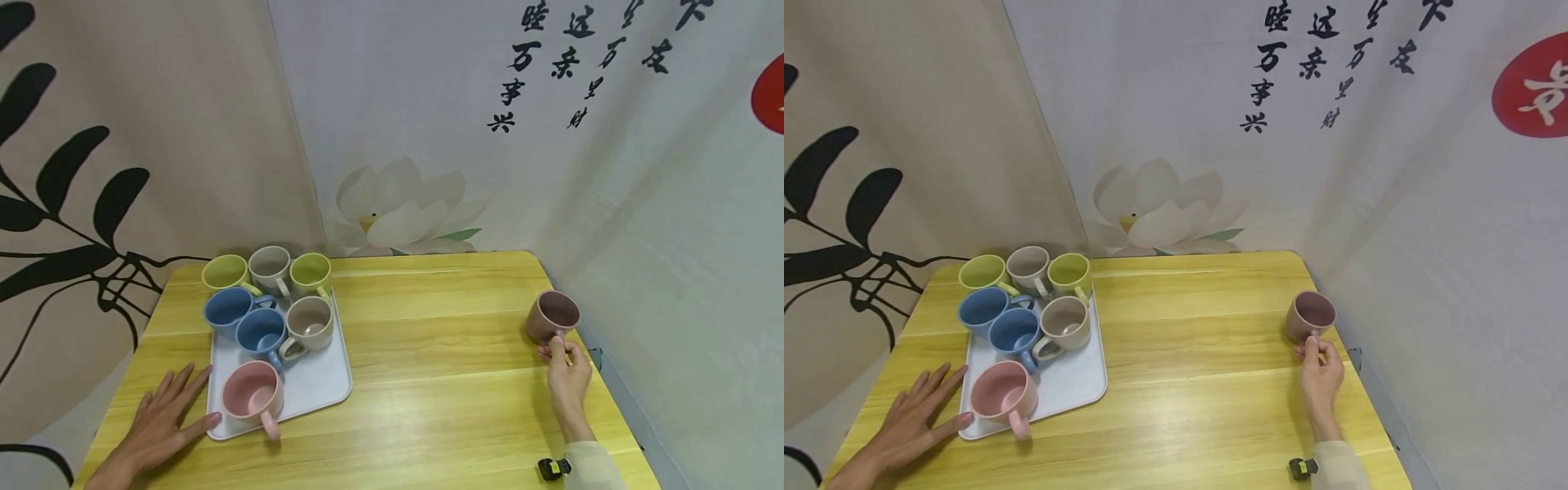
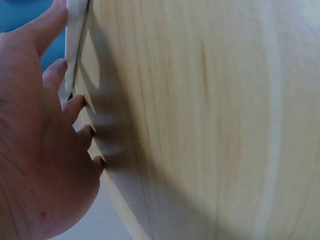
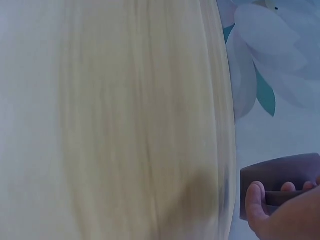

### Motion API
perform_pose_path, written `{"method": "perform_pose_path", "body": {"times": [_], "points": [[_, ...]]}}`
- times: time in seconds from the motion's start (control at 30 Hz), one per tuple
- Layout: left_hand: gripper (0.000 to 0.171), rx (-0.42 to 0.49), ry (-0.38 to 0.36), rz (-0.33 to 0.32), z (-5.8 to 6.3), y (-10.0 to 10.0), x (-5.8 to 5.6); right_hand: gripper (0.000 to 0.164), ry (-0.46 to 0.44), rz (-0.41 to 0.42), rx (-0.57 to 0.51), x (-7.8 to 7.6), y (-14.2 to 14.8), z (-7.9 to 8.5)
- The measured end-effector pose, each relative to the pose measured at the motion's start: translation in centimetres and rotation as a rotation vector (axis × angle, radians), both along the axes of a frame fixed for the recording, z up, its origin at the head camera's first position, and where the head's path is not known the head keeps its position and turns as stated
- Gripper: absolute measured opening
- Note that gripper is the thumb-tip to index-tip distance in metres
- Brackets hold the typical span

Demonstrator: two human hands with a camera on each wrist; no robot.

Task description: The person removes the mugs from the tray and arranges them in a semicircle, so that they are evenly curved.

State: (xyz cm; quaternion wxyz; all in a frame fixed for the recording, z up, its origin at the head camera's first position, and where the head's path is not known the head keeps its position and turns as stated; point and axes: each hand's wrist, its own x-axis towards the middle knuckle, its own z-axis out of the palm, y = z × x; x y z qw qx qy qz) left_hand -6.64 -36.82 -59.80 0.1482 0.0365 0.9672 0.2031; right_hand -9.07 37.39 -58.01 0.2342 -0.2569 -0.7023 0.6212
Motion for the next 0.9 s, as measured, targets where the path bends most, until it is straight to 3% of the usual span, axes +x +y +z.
{"method": "perform_pose_path", "body": {"times": [0.3, 0.63, 0.9], "points": [[0.104, -0.005, 0.013, -0.002, -0.2, -0.1, 0.1, 0.036, -0.003, -0.051, -0.033, 0.1, 1.3, -0.3], [0.103, -0.002, 0.028, -0.008, -0.1, 0.0, 0.1, 0.027, 0.058, -0.116, -0.110, 0.3, 2.1, -0.8], [0.104, 0.000, 0.012, -0.004, -0.2, -0.1, 0.0, 0.032, 0.014, -0.112, -0.133, 0.6, 2.5, -0.9]]}}
